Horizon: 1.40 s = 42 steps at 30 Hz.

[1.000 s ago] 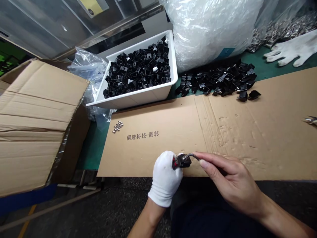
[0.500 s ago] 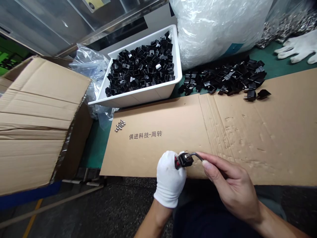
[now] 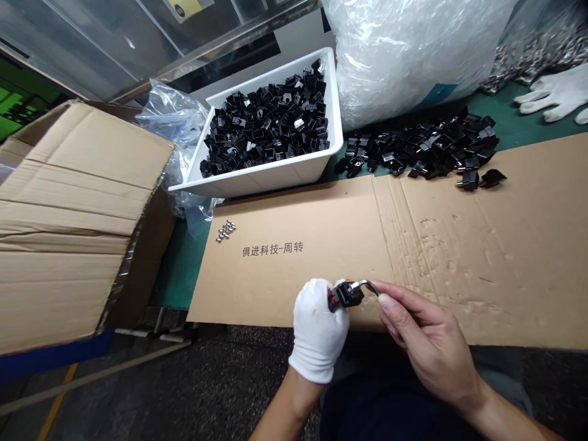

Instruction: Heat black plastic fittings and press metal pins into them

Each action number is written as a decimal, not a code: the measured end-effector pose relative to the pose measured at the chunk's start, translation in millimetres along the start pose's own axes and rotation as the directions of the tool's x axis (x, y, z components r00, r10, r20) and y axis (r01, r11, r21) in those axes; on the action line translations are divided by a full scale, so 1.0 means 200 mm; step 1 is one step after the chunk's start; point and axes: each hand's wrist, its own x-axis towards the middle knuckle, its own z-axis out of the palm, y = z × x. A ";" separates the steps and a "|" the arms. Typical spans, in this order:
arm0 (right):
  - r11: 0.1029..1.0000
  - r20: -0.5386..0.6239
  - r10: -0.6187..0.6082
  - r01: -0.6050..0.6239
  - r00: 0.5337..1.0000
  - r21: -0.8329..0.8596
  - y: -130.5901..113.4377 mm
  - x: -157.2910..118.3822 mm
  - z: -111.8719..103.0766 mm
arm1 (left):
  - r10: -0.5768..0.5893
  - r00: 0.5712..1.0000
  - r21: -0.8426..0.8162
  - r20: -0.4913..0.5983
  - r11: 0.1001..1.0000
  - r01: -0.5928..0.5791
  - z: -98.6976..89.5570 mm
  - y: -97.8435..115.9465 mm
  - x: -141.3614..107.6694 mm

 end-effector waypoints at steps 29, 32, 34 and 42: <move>0.603 0.368 0.489 -0.612 0.791 0.512 -0.12 0.05 -0.01 | -0.001 1.000 0.020 -0.017 1.000 0.001 -0.01 0.01 0.00; 0.572 0.391 0.495 -0.630 0.776 0.525 -0.12 0.05 -0.02 | -0.010 1.000 0.002 -0.009 1.000 0.010 -0.01 0.01 0.00; 0.562 0.403 0.492 -0.635 0.772 0.530 -0.12 0.06 -0.02 | -0.013 1.000 -0.007 -0.007 1.000 0.013 -0.01 0.01 0.00; 0.522 0.419 0.512 -0.659 0.750 0.542 -0.13 0.06 -0.03 | -0.002 1.000 0.001 -0.013 1.000 0.002 -0.01 0.01 0.00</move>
